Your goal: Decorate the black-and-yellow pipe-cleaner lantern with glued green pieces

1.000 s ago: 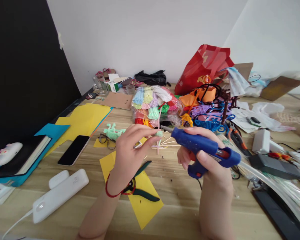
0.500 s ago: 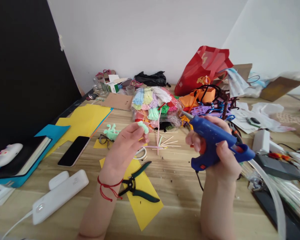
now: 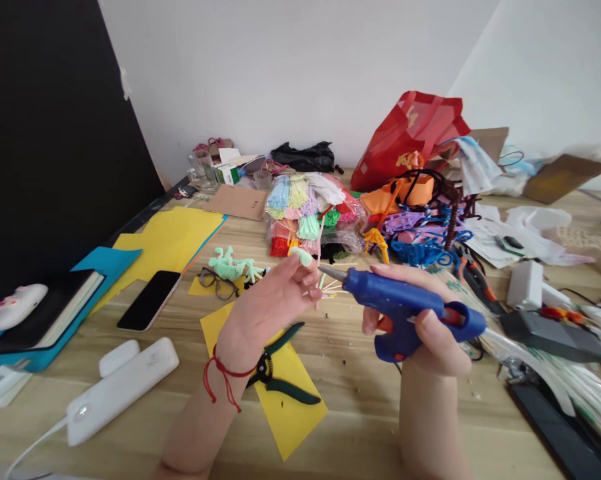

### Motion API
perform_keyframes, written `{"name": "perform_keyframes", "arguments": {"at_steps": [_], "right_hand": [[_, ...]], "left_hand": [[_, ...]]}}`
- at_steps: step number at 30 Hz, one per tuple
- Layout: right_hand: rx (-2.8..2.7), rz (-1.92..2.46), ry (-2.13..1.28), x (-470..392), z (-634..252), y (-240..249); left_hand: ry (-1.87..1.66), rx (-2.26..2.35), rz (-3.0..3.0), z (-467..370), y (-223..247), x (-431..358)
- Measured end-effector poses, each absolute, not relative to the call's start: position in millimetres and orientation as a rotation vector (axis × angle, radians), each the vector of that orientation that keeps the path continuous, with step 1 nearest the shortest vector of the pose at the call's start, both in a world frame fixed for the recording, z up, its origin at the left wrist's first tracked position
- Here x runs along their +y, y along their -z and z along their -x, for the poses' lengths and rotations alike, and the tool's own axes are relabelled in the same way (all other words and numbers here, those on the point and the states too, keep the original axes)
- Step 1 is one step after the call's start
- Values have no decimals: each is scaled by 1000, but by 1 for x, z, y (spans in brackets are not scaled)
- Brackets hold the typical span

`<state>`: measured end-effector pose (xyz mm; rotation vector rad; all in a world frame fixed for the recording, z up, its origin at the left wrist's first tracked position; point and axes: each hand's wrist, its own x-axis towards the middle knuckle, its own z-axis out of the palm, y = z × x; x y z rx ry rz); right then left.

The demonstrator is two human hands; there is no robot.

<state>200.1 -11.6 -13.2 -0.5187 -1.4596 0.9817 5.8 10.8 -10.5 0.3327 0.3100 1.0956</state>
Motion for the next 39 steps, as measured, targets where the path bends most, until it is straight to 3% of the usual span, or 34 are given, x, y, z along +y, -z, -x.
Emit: {"name": "perform_keyframes", "arguments": {"at_steps": [39], "right_hand": [[-1355,693,-1121,-18,-198,2]], "left_hand": [[-1111,380,-352,-10,15,8]]}}
